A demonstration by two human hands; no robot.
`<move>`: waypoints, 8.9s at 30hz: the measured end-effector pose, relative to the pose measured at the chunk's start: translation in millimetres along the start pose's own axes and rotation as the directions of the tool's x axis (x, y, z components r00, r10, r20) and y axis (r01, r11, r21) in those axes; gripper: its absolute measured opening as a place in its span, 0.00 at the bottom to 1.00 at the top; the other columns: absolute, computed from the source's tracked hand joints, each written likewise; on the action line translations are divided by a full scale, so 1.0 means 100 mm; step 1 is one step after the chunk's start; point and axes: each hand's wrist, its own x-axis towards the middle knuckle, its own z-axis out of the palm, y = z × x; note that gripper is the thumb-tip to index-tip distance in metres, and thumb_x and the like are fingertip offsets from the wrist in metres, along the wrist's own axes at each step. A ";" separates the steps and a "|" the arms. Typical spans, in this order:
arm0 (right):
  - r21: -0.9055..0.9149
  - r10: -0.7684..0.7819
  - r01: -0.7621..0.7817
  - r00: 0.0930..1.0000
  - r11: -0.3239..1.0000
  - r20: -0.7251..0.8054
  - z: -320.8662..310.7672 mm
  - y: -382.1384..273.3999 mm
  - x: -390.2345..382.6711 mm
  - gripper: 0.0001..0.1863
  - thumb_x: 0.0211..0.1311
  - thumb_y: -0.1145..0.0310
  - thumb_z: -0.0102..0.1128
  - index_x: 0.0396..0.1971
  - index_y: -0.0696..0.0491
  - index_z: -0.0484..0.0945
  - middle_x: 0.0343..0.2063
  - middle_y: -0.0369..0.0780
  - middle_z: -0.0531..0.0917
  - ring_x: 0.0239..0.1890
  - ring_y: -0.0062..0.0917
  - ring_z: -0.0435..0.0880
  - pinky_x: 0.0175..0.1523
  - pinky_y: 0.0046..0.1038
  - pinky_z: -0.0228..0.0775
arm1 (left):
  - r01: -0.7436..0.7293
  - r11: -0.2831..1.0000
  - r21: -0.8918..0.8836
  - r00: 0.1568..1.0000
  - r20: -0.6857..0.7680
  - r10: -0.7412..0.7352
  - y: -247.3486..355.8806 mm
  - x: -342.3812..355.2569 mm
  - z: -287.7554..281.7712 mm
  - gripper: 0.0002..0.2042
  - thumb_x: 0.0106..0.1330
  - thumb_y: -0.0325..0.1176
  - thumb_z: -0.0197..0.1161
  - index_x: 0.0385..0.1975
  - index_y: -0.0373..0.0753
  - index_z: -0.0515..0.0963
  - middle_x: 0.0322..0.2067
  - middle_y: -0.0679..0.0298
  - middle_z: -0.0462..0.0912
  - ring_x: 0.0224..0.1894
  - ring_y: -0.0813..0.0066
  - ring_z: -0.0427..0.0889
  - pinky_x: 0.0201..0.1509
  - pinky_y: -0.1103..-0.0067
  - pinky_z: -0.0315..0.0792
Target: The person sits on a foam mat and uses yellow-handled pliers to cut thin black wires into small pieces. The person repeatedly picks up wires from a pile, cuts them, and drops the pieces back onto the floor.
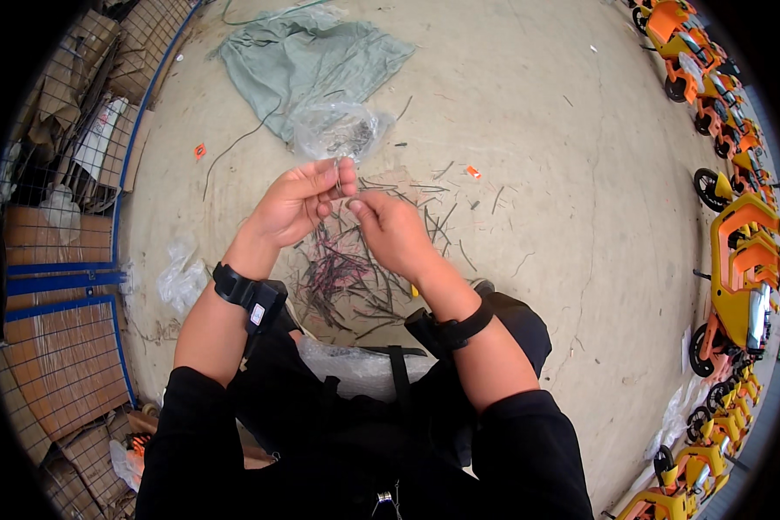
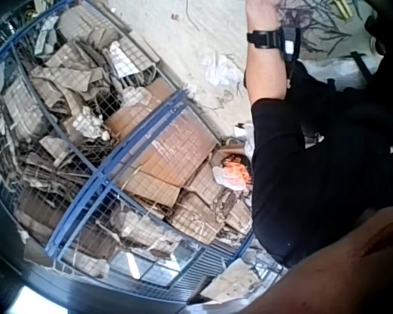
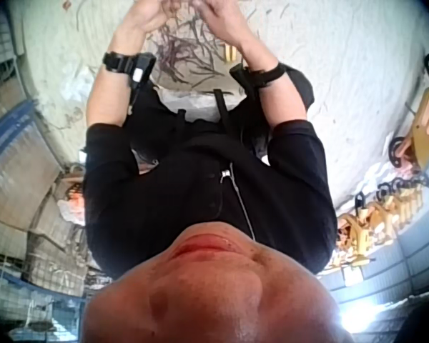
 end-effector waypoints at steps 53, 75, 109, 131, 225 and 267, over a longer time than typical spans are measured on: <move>-0.064 0.298 -0.319 0.771 0.946 0.562 -0.55 0.18 -0.11 0.10 0.63 0.66 0.60 0.35 0.57 0.83 0.23 0.37 0.82 0.27 0.25 0.80 0.36 0.25 0.71 | -0.024 -0.288 0.957 0.658 0.231 0.717 0.44 -0.37 -0.33 0.05 0.58 0.27 0.63 0.33 0.38 0.81 0.30 0.60 0.81 0.38 0.59 0.79 0.41 0.69 0.73; 0.192 0.291 -0.244 0.917 0.950 -0.273 -1.22 0.41 -0.34 0.13 0.68 0.62 0.55 0.37 0.57 0.82 0.23 0.28 0.74 0.24 0.09 0.65 0.29 0.15 0.57 | 0.196 0.090 0.976 0.916 -0.215 0.338 0.37 -0.69 -0.55 0.06 0.60 0.26 0.64 0.36 0.32 0.81 0.31 0.60 0.84 0.36 0.71 0.82 0.40 0.77 0.74; -0.172 -0.405 0.388 0.911 0.905 -0.076 -0.40 -0.11 -0.17 0.38 0.57 0.73 0.60 0.66 0.61 0.53 0.63 0.57 0.62 0.67 0.48 0.59 0.71 0.41 0.48 | -0.012 0.940 0.342 0.991 -0.122 0.057 -0.07 -0.41 0.29 0.12 0.67 0.34 0.61 0.44 0.32 0.77 0.35 0.61 0.84 0.38 0.76 0.83 0.33 0.85 0.74; 0.627 0.194 -0.424 0.895 0.654 0.402 -0.61 -0.02 0.02 0.12 0.71 0.61 0.52 0.37 0.55 0.78 0.16 0.24 0.61 0.16 0.10 0.52 0.20 0.17 0.44 | 0.080 0.991 -0.107 0.985 0.160 -0.062 0.04 -0.46 -0.01 0.09 0.70 0.31 0.55 0.42 0.34 0.76 0.31 0.64 0.83 0.36 0.74 0.84 0.29 0.84 0.73; -0.010 0.105 -0.106 0.992 0.994 -0.064 -0.18 0.04 -0.11 0.10 0.62 0.65 0.59 0.34 0.57 0.81 0.28 0.49 0.83 0.28 0.41 0.82 0.34 0.33 0.73 | -0.029 0.976 0.215 0.998 -0.055 0.041 -0.21 -0.26 0.18 0.12 0.69 0.30 0.57 0.47 0.31 0.77 0.38 0.60 0.84 0.37 0.74 0.83 0.34 0.82 0.77; 0.576 0.120 -0.281 0.946 0.767 0.302 -0.20 0.00 -0.22 0.15 0.68 0.65 0.52 0.46 0.59 0.80 0.36 0.35 0.83 0.35 0.17 0.80 0.37 0.20 0.71 | 0.002 0.996 0.090 1.000 0.012 -0.003 -0.29 -0.32 0.12 0.11 0.69 0.31 0.57 0.46 0.33 0.78 0.38 0.61 0.84 0.39 0.75 0.83 0.41 0.81 0.77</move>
